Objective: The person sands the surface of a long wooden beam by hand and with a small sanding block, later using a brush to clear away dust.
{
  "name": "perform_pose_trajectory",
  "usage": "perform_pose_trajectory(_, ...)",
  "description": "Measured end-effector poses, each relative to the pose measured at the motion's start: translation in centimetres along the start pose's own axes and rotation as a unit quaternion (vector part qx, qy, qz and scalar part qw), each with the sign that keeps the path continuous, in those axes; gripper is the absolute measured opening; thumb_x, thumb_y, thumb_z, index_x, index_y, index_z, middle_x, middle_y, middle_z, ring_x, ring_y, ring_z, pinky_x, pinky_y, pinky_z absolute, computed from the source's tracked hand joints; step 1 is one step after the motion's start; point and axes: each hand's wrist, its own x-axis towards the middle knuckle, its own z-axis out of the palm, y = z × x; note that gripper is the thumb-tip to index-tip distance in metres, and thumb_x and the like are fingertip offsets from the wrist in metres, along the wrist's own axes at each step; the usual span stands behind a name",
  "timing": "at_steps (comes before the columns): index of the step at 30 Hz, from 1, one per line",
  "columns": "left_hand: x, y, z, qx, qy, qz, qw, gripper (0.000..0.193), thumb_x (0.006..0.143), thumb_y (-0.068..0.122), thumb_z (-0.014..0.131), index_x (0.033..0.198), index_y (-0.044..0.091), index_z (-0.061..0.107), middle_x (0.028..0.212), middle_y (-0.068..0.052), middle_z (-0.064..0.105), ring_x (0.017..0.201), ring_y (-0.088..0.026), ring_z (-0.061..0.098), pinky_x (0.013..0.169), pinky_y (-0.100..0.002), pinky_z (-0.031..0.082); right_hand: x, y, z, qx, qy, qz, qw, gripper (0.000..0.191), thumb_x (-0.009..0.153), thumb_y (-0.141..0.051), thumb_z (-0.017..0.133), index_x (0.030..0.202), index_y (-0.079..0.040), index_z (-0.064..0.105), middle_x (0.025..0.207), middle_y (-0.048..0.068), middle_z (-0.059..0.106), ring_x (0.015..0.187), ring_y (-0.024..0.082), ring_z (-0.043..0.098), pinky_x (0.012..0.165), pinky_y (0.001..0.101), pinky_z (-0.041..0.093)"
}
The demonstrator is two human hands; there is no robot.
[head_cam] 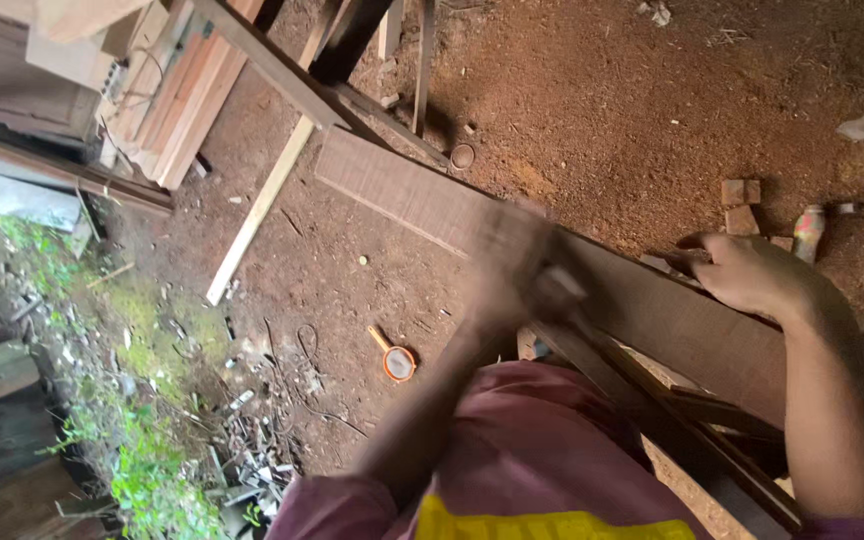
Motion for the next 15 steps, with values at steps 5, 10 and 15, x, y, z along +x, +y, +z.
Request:
perform_pose_trajectory(5, -1.2, -0.5, -0.3, -0.002, -0.022, 0.029, 0.999, 0.094, 0.102, 0.064, 0.056, 0.168, 0.010, 0.018, 0.177, -0.014, 0.015, 0.170, -0.032, 0.017, 0.140, -0.050, 0.006, 0.1, -0.9, -0.1, -0.052, -0.039, 0.049, 0.997, 0.039, 0.103, -0.030, 0.055, 0.127, 0.000, 0.066, 0.098, 0.021, 0.078, 0.085, 0.032, 0.076, 0.074, 0.0482, 0.061)
perform_pose_trajectory(10, -0.8, -2.0, -2.1, 0.000, -0.031, 0.009, 0.999, 0.092, 0.100, 0.069, 0.049, 0.168, 0.013, 0.023, 0.179, -0.009, 0.022, 0.169, -0.026, 0.020, 0.140, -0.049, 0.013, -0.7, -2.1, -1.1, 0.029, -0.030, 0.073, 0.996, 0.060, 0.102, -0.060, 0.039, 0.135, -0.020, 0.069, 0.109, 0.012, 0.077, 0.106, 0.033, 0.074, 0.098, 0.0539, 0.055)
perform_pose_trajectory(15, -0.3, -3.0, -1.7, 0.212, -0.147, -0.055, 0.965, 0.093, 0.094, 0.067, 0.051, 0.166, 0.014, 0.023, 0.172, -0.013, 0.016, 0.161, -0.032, 0.007, 0.134, -0.050, 0.007, -0.3, -1.8, -0.4, 0.018, -0.080, 0.098, 0.992, 0.085, 0.088, -0.082, 0.037, 0.145, -0.024, 0.063, 0.106, 0.016, 0.078, 0.110, 0.033, 0.077, 0.106, 0.0569, 0.053)
